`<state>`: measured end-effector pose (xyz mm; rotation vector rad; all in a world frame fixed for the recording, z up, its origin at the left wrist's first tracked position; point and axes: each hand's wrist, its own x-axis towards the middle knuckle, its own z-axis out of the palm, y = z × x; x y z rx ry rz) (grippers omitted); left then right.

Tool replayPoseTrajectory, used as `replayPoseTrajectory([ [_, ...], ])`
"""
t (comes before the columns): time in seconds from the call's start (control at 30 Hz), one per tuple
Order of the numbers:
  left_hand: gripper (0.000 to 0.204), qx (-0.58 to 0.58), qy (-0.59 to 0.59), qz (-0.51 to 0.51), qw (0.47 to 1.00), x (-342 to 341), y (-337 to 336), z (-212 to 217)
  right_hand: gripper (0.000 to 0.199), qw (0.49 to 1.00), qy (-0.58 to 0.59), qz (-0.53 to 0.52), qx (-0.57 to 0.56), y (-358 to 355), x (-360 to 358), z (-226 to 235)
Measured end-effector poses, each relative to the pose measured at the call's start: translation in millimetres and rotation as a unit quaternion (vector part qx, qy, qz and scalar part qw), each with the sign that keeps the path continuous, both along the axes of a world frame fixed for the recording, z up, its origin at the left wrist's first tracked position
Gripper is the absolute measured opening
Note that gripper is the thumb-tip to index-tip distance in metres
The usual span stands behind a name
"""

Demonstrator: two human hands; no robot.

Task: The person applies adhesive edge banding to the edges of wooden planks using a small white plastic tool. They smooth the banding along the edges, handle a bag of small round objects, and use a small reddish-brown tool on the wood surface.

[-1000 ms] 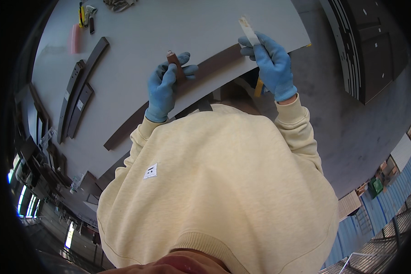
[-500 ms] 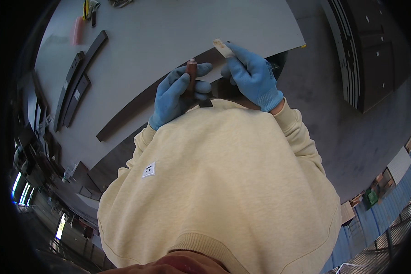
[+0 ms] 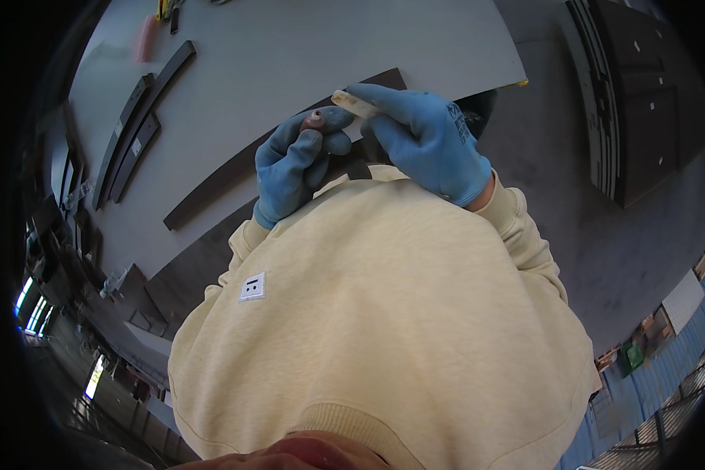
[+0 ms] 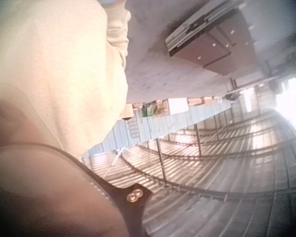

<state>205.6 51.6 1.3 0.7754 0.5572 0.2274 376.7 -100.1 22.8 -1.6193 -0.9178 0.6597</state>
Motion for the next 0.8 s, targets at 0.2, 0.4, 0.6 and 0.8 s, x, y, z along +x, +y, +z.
replayPoseTrajectory([
  [0.2,0.03,0.037,-0.019,-0.02,0.999,-18,4,-2,0.032,0.995,-0.095,0.034,0.027,7,-4,13],
  [0.4,0.029,0.033,-0.058,-0.004,0.998,-23,2,-5,0.034,0.989,-0.134,0.054,0.029,9,-3,19],
  [0.6,0.028,0.04,-0.053,0.008,0.998,-27,2,-8,0.038,0.982,-0.172,0.07,0.029,12,-2,20],
  [0.8,0.027,0.047,-0.044,0.014,0.998,-29,2,-11,0.038,0.983,-0.166,0.064,0.035,14,-5,20],
])
